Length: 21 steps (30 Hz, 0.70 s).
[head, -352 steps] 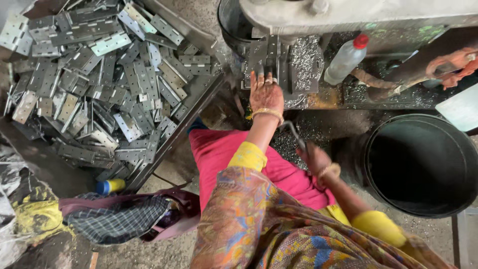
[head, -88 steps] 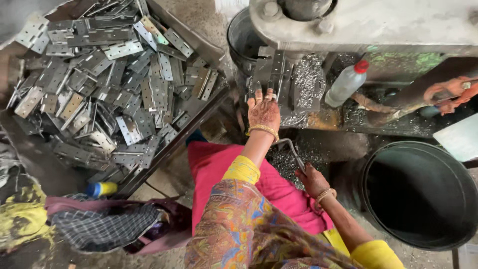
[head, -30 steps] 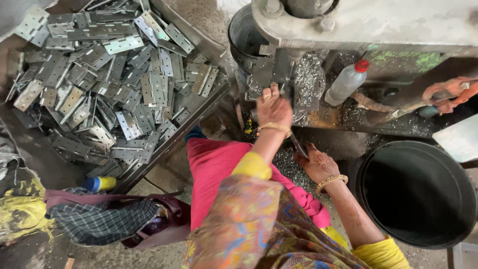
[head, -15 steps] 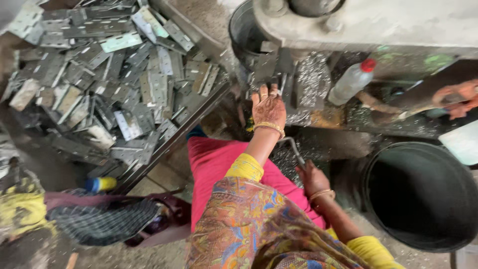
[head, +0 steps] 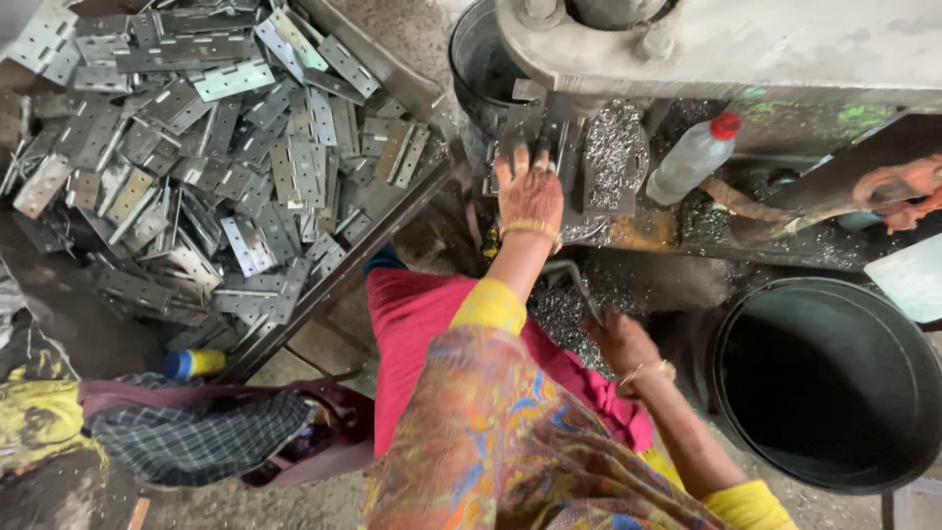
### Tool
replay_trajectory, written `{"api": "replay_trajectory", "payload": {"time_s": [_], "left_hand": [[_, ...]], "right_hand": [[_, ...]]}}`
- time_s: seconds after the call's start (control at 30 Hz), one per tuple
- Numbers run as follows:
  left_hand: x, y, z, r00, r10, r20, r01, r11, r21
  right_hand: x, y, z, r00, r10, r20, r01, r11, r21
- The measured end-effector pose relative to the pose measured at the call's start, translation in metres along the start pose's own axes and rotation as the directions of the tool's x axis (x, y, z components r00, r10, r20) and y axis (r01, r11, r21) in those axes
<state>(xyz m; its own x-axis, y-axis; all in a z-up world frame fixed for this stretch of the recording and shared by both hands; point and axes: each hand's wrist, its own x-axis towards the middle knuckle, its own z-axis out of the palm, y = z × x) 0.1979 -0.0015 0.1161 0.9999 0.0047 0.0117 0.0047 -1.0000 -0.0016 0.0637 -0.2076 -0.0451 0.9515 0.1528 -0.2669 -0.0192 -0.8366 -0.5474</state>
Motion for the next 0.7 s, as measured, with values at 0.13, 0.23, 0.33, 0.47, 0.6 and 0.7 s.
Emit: {"api": "replay_trajectory", "payload": {"time_s": [0.13,0.23,0.33,0.47,0.6,0.7], "left_hand": [[0.017,0.01,0.0,0.999,-0.037,-0.003,0.037,0.998,0.05],[0.008,0.007,0.01,0.998,-0.035,-0.061,0.035,0.999,0.006],[-0.001,-0.004,0.013,0.999,-0.014,-0.035,0.014,1.0,0.009],[0.026,0.005,-0.002,0.998,-0.031,0.056,0.028,0.998,0.057],[0.033,0.02,-0.001,0.998,-0.049,0.047,0.044,0.995,0.093],[0.024,0.0,0.009,0.986,-0.119,-0.117,0.107,0.989,-0.104]], "right_hand": [[-0.002,-0.005,-0.009,0.997,0.062,0.047,-0.065,0.996,0.061],[-0.023,-0.005,0.023,0.997,0.035,-0.066,-0.033,0.999,0.043],[-0.015,0.002,0.026,0.996,-0.048,-0.072,0.059,0.986,0.157],[0.001,0.011,0.001,0.992,0.053,0.111,-0.047,0.997,-0.058],[-0.007,0.015,0.03,0.995,0.1,0.007,-0.1,0.995,-0.006],[-0.009,0.004,0.028,0.998,-0.032,-0.053,0.029,0.998,-0.054]]}}
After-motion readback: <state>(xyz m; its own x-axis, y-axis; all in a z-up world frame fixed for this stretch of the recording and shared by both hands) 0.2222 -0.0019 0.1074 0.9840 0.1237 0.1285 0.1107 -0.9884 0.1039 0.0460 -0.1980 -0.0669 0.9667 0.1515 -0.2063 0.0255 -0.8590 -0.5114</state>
